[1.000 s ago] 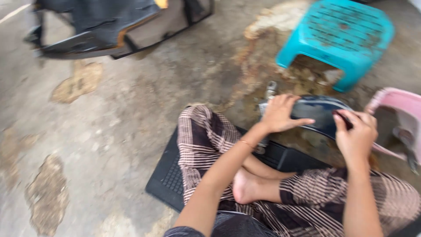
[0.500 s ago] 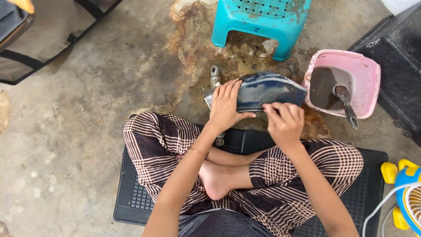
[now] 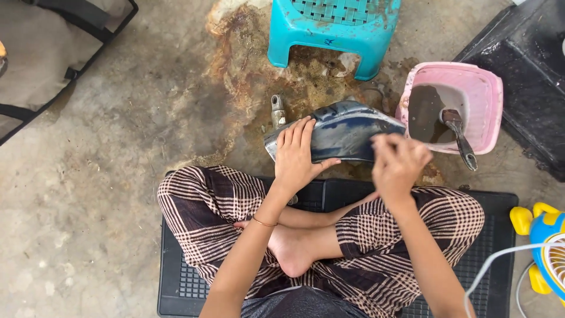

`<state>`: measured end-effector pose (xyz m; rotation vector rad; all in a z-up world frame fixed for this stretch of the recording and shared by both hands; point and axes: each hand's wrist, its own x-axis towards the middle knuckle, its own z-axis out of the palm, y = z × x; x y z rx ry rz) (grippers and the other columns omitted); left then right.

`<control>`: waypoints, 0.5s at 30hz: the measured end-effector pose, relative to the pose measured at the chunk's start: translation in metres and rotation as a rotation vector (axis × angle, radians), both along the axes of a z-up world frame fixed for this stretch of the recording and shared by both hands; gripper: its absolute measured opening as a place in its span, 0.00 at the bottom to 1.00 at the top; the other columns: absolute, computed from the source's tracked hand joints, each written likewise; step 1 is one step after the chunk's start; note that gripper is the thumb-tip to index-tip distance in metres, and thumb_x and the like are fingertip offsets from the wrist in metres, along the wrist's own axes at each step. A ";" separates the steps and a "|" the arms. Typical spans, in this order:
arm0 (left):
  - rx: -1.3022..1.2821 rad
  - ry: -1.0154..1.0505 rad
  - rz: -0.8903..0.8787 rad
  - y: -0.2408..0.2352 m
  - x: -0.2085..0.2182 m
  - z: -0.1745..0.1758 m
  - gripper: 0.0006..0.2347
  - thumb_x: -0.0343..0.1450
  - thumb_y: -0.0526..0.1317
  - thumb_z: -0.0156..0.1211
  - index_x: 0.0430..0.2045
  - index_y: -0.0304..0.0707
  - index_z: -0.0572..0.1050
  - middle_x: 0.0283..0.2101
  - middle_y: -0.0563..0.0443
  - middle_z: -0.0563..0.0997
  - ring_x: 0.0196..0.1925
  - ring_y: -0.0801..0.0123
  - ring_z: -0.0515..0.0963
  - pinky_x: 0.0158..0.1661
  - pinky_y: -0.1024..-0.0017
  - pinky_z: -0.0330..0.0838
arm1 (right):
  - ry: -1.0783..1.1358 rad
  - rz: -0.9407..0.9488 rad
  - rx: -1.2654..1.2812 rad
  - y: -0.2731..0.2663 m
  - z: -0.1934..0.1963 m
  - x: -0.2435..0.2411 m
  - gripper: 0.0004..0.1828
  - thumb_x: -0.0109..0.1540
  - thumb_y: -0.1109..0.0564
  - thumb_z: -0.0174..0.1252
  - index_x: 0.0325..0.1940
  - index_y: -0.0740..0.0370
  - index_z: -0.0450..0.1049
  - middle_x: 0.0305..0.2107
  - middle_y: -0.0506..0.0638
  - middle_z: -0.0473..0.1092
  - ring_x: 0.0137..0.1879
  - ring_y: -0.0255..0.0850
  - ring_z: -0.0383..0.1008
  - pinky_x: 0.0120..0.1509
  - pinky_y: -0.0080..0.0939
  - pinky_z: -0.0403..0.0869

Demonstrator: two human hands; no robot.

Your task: Wet sanding a plastic car body panel by hand to prepare the surface for finishing.

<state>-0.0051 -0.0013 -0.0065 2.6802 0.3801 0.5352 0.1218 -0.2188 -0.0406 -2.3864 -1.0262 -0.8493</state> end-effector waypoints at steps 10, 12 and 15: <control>0.013 -0.008 0.024 0.004 0.007 0.002 0.45 0.58 0.71 0.63 0.62 0.34 0.66 0.63 0.40 0.72 0.65 0.52 0.71 0.64 0.53 0.60 | 0.020 0.088 -0.086 0.007 0.003 0.004 0.05 0.66 0.56 0.63 0.43 0.45 0.82 0.39 0.45 0.71 0.47 0.52 0.65 0.57 0.52 0.60; 0.027 0.019 0.016 0.001 0.005 0.003 0.45 0.60 0.71 0.62 0.62 0.33 0.66 0.63 0.40 0.71 0.65 0.52 0.71 0.64 0.54 0.59 | -0.053 0.038 -0.162 -0.001 0.000 0.010 0.07 0.64 0.57 0.66 0.41 0.42 0.81 0.40 0.44 0.71 0.49 0.52 0.65 0.60 0.54 0.59; 0.007 0.028 0.019 0.005 0.007 0.005 0.44 0.60 0.71 0.63 0.62 0.33 0.67 0.62 0.40 0.72 0.65 0.53 0.71 0.64 0.55 0.59 | -0.021 0.032 -0.126 0.001 0.007 0.013 0.06 0.67 0.58 0.64 0.42 0.45 0.82 0.40 0.44 0.70 0.49 0.50 0.64 0.59 0.51 0.59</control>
